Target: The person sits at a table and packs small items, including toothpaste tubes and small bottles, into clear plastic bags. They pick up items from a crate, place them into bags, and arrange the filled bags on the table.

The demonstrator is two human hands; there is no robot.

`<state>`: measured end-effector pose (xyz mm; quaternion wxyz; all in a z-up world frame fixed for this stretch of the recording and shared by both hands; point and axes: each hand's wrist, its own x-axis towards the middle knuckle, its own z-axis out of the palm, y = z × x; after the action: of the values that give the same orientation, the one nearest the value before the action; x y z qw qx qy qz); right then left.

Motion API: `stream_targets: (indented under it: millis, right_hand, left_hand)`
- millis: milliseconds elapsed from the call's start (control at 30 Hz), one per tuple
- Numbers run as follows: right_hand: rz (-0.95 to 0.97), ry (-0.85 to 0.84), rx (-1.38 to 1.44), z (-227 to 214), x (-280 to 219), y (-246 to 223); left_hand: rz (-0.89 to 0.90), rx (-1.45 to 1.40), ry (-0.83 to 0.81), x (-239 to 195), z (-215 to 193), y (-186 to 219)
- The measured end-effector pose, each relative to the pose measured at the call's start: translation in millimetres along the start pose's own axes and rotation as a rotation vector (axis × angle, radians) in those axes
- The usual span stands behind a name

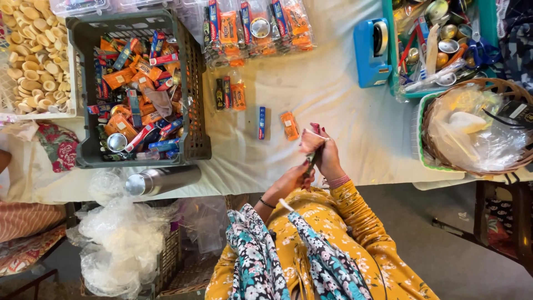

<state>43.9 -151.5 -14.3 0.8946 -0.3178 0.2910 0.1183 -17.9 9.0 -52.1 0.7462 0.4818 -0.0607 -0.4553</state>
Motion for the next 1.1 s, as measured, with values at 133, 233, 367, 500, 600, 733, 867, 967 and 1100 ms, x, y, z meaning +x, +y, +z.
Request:
stream_targets:
  millis: [133, 233, 367, 500, 600, 733, 867, 967, 1100]
  right_hand:
    - [-0.520, 0.027, -0.746, -0.5, -5.0, 3.9]
    - [-0.864, -0.017, -1.209, 27.6, -23.5, -10.0]
    - [-0.893, -0.020, -1.061, 39.2, -29.3, -7.9]
    - [-1.092, 0.024, -1.341, 38.8, -32.6, -6.7]
    - [-0.842, 0.007, -1.384, 52.0, -47.2, -8.6]
    - [-0.996, -0.140, -1.335, 41.4, -42.2, 11.5]
    - [-0.844, -0.049, -0.840, 26.8, -15.6, 24.6]
    - [-0.496, 0.101, -0.624, 20.1, -7.7, 10.5]
    - [-0.566, 0.027, -0.690, 3.1, -1.5, 33.2]
  left_hand:
    - [-0.054, -0.391, 0.175, 4.0, 6.7, -2.8]
    - [0.092, 0.249, 0.432, -1.9, 17.6, 20.0]
    - [0.133, 0.509, 0.616, -9.5, 27.0, 49.8]
    - [0.230, 0.324, 0.611, -5.4, 9.8, 37.8]
    - [0.186, 0.308, 0.599, -5.5, -0.8, 35.7]
    - [0.155, 0.271, 0.625, -5.1, -10.2, 43.7]
    - [0.065, 0.778, 0.722, -11.8, -1.3, 51.9]
    - [0.085, 1.055, 0.611, -15.6, 12.6, 57.6]
    - [0.070, 1.053, 0.699, -10.7, 22.3, 66.0]
